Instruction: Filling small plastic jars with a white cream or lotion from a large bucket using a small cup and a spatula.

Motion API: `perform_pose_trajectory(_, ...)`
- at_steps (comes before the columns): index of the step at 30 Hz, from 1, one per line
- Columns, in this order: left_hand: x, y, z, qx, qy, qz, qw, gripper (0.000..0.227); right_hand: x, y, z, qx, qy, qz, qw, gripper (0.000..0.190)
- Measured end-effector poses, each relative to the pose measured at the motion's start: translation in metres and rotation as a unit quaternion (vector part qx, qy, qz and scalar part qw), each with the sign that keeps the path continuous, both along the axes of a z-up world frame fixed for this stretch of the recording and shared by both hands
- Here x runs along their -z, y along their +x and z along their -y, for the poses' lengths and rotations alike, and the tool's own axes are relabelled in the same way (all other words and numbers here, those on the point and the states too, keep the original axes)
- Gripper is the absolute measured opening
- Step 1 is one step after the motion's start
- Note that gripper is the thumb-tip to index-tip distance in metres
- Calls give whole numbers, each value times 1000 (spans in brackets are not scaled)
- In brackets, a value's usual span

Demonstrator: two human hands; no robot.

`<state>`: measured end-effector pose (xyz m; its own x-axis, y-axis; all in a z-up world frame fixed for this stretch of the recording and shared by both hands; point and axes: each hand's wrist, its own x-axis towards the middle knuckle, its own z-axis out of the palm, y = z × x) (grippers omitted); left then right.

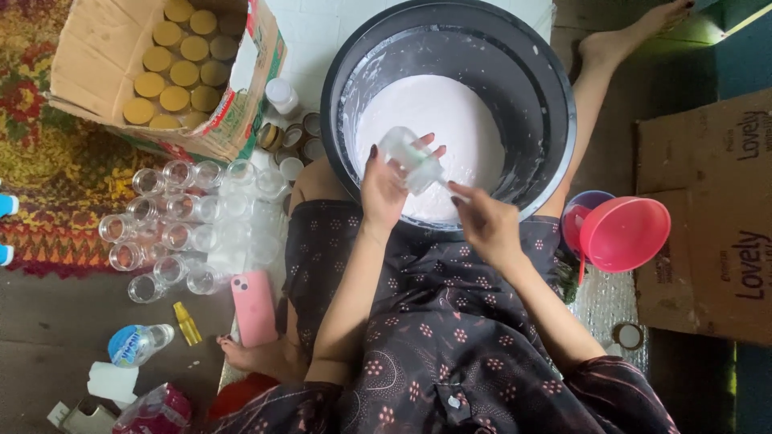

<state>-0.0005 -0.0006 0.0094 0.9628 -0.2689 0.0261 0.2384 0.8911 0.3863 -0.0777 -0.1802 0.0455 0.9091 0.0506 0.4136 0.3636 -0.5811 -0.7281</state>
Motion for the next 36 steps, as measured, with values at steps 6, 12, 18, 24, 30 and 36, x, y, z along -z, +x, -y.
perform_pose_trajectory(6, 10, -3, 11, -89, 83, 29, 992, 40, 22, -18, -28, -9, 300, -195, 934, 25)
perform_pose_trajectory(12, 21, 5, 6, -98, 144, 50, 983, 57, 11, -9, -21, -37, 678, -383, 626, 34)
perform_pose_trajectory(18, 20, 13, 3, -151, 129, -89, 976, 48, 27, -13, 6, -27, 536, -317, 782, 36)
perform_pose_trajectory(24, 12, 26, -26, -190, 104, -212, 953, 39, 4, -22, 66, -3, -42, -184, 982, 50)
perform_pose_trajectory(30, -10, 14, -20, -129, 92, -225, 961, 41, 58, 31, 130, -80, -526, -63, 845, 30)
perform_pose_trajectory(36, 3, 10, -18, -129, 94, -224, 961, 44, 47, 36, 127, -121, -693, -74, 707, 25)
